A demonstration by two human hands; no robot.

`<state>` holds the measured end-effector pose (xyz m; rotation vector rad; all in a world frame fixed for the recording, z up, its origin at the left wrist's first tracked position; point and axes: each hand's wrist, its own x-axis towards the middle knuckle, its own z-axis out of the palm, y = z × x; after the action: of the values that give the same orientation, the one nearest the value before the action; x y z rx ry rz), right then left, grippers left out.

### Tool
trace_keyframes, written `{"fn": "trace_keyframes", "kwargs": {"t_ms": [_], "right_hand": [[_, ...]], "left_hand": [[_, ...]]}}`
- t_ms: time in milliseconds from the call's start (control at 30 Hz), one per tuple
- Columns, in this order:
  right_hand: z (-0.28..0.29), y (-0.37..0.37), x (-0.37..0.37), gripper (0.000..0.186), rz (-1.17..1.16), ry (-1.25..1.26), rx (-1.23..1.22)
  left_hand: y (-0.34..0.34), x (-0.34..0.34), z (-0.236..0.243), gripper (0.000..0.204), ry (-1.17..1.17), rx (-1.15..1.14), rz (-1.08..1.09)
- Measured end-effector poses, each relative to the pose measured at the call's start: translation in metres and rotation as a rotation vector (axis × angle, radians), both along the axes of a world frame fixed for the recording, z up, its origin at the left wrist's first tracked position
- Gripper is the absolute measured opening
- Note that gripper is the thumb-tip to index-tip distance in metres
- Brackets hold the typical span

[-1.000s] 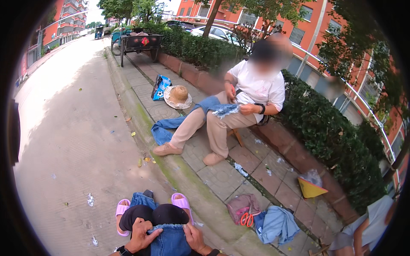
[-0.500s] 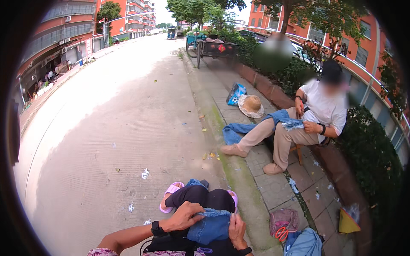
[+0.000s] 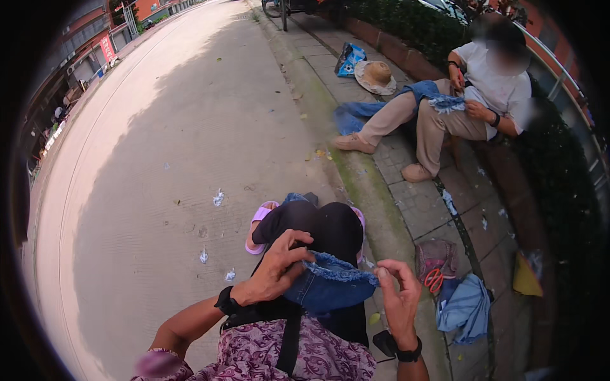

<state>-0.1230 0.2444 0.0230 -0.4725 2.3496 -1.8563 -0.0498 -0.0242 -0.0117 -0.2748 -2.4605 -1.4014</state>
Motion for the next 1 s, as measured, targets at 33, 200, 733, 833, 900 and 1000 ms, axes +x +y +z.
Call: {"fn": "trace_keyframes", "kwargs": {"t_ms": [33,200,733,833,900,1000], "right_hand": [[0.026,-0.004,0.013,0.017,0.122,-0.058,-0.082],[0.107,-0.032,0.055,0.025,0.940,-0.244,-0.717],[-0.028,-0.063,-0.005,0.020,0.355,0.451,0.162],[-0.032,-0.061,-0.004,0.017,0.327,0.518,0.147],[-0.033,-0.061,-0.002,0.016,0.306,0.548,0.136],[-0.031,-0.059,0.000,0.014,0.258,0.336,0.149]], "left_hand": [[-0.002,0.000,-0.002,0.030,-0.009,0.056,0.042],[0.001,0.006,-0.007,0.028,-0.119,0.108,0.184],[0.012,0.004,0.003,0.023,-0.101,-0.015,0.100],[0.016,0.002,0.004,0.024,-0.127,0.027,0.076],[0.021,0.001,0.002,0.024,-0.132,0.059,0.068],[0.026,0.000,0.000,0.025,-0.146,0.059,0.022]]}}
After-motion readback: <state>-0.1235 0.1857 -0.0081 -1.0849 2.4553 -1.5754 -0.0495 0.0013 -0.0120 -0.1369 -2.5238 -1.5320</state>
